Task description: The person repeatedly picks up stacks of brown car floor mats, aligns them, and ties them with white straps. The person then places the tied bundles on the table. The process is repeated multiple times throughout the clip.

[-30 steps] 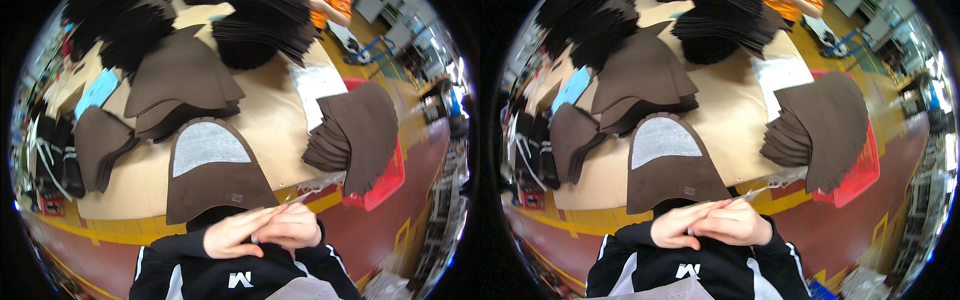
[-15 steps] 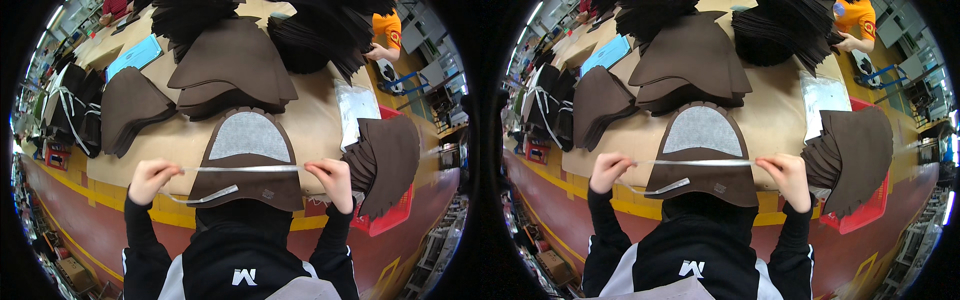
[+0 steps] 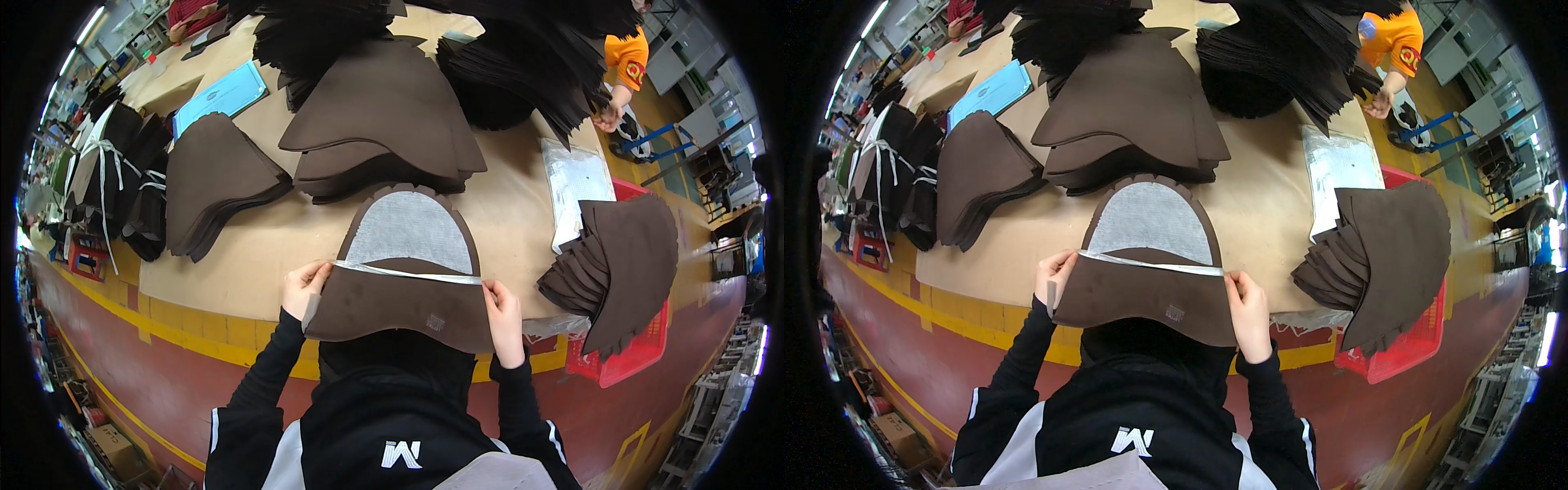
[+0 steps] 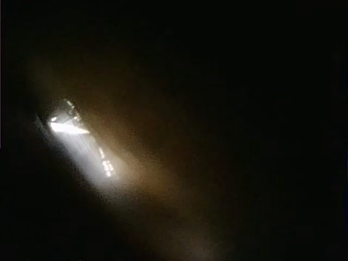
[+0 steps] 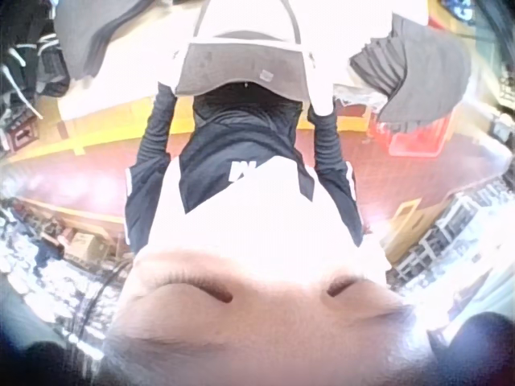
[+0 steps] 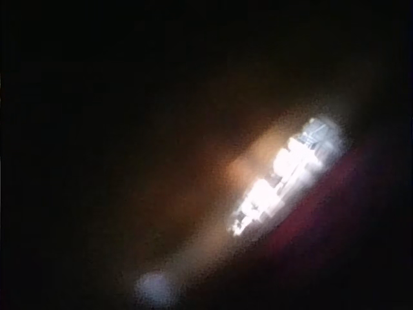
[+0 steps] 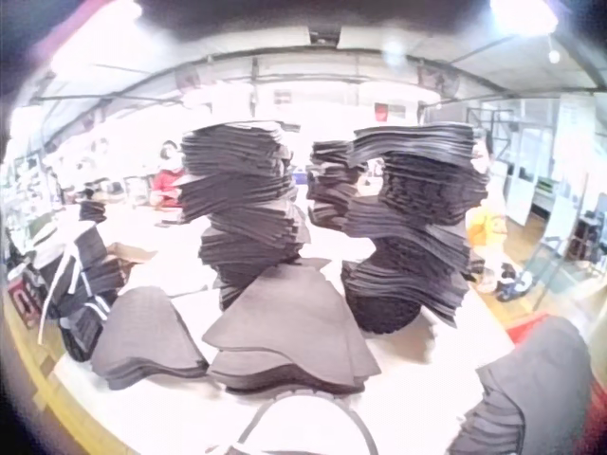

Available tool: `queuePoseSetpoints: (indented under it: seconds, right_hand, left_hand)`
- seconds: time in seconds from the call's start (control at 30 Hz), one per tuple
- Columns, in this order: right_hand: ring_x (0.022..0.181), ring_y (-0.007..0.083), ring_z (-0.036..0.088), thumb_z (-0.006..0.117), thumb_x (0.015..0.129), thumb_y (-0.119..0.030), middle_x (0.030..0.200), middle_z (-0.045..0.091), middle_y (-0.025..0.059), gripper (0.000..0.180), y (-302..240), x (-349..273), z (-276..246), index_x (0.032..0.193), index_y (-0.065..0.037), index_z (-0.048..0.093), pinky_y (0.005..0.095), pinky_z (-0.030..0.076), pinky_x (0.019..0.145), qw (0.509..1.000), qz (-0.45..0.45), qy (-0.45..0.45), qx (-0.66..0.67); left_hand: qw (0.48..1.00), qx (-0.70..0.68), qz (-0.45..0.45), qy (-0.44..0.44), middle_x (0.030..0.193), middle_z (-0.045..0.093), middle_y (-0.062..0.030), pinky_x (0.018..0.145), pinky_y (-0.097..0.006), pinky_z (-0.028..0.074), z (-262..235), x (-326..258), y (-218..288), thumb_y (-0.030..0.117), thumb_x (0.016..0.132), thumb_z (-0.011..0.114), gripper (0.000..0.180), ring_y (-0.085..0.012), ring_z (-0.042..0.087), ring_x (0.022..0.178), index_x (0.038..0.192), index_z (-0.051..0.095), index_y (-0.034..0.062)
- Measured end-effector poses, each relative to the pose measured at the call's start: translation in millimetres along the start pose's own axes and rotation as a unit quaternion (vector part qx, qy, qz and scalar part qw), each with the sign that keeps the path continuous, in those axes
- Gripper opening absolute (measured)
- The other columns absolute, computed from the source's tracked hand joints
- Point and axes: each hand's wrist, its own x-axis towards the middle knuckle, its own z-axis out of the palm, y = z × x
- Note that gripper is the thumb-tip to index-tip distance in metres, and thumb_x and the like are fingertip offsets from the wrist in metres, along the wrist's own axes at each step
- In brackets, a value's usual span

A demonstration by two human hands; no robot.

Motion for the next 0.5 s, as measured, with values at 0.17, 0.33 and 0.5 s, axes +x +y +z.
queuePoseSetpoints:
  seconds: [0.17, 0.33, 0.5]
  right_hand:
    - [0.066, 0.0103, 0.046, 0.053, 0.098, -0.011, 0.069, 0.052, 0.0098, 0.018, 8.9, -26.6, 1.1, 0.09, 0.005, 0.055, 0.0286, 0.043, 0.062, 0.999, -0.013, 0.044, 0.019]
    - [0.082, 0.0092, 0.046, 0.05, 0.098, -0.008, 0.085, 0.053, 0.0023, 0.01, 30.7, -82.3, 9.4, 0.096, 0.001, 0.055, 0.0243, 0.041, 0.075, 0.992, 0.054, 0.047, 0.108]
    - [0.105, 0.0168, 0.058, 0.042, 0.1, -0.006, 0.111, 0.065, 0.0141, 0.027, 54.5, -119.0, 15.8, 0.119, 0.007, 0.055, 0.0287, 0.044, 0.093, 0.983, 0.11, -0.046, 0.139]
  left_hand:
    - [0.998, 0.034, -0.046, -0.019, 0.069, 0.065, -0.004, 0.059, -0.025, 0.045, -5.3, -25.1, 2.8, 0.016, 0.096, 0.058, 0.023, -0.0071, 0.055, 0.064, 0.098, 0.07, -0.0038]
    - [0.987, -0.01, -0.16, -0.013, 0.077, 0.068, -0.0048, 0.063, -0.028, 0.047, -9.7, -86.1, 2.4, 0.008, 0.095, 0.054, 0.021, -0.0116, 0.059, 0.067, 0.105, 0.07, -0.0019]
    - [0.989, 0.022, -0.142, -0.032, 0.095, 0.071, -0.0106, 0.08, -0.027, 0.049, -14.8, -108.8, 2.4, 0.005, 0.095, 0.052, 0.022, -0.0142, 0.065, 0.087, 0.108, 0.068, -0.0028]
